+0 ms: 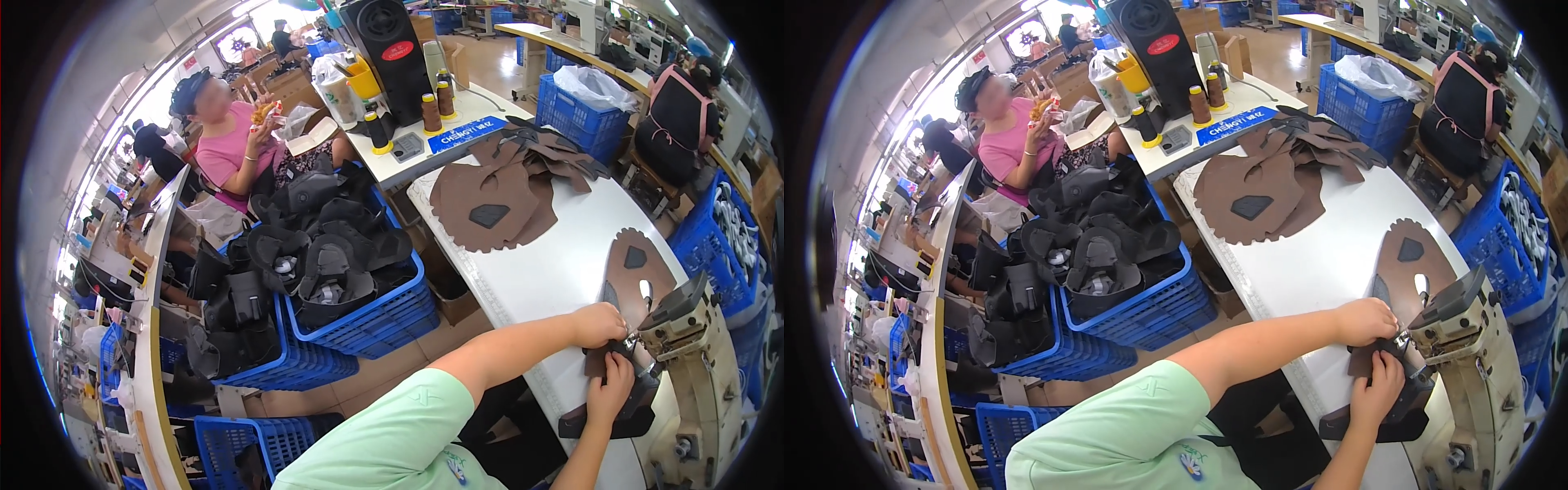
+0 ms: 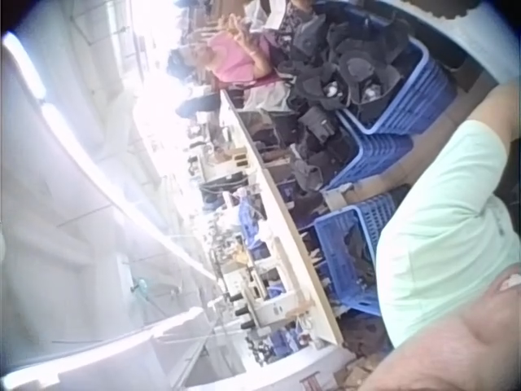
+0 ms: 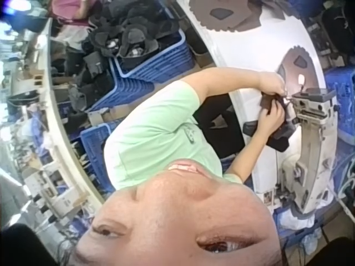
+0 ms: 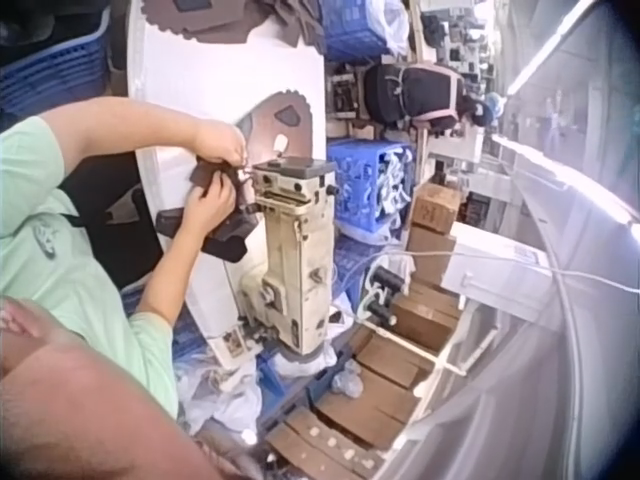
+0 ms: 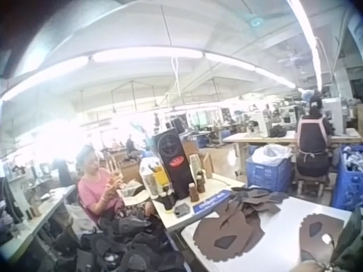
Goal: Sewing together leather shoe upper components using an industrial sewing machine.
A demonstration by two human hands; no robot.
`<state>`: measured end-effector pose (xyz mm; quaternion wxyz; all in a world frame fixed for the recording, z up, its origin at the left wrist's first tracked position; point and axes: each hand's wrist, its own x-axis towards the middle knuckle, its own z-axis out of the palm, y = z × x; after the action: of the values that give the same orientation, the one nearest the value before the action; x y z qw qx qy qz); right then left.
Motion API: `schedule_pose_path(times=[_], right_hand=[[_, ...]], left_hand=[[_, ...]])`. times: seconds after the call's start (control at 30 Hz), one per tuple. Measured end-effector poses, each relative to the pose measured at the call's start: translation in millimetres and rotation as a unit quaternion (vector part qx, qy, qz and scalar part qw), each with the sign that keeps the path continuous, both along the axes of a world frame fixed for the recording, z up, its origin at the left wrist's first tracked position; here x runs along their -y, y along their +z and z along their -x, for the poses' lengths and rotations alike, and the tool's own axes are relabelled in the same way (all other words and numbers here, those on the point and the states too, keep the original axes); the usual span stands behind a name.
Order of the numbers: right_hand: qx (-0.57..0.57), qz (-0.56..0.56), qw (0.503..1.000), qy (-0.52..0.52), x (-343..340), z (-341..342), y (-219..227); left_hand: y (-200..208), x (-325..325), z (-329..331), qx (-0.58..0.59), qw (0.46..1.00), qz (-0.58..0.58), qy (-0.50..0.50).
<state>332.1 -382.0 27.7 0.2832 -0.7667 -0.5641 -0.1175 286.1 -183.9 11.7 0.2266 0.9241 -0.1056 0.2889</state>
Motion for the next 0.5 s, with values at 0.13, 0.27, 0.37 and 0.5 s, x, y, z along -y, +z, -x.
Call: schedule_pose_path(times=[0.13, 0.27, 0.37, 0.5], right_hand=[[-0.003, -0.002, 1.0, 0.003, -0.1, 0.6, 0.8], [-0.001, -0.002, 1.0, 0.003, 0.7, 1.0, 1.6], [-0.001, -0.003, 1.0, 0.005, 0.3, 0.3, 1.5], [0.003, 0.0, 1.0, 0.007, 0.3, -0.5, 0.4]], left_hand=[[-0.8, -1.2, -2.2, -0.002, 1.0, -0.004, -0.012], [-0.7, 0.1, -2.1, 0.008, 1.0, -0.005, -0.004], [0.8, -0.5, -2.4, -0.01, 1.0, -0.014, -0.005], [0.3, 0.2, -1.8, 0.007, 1.0, -0.01, -0.002]])
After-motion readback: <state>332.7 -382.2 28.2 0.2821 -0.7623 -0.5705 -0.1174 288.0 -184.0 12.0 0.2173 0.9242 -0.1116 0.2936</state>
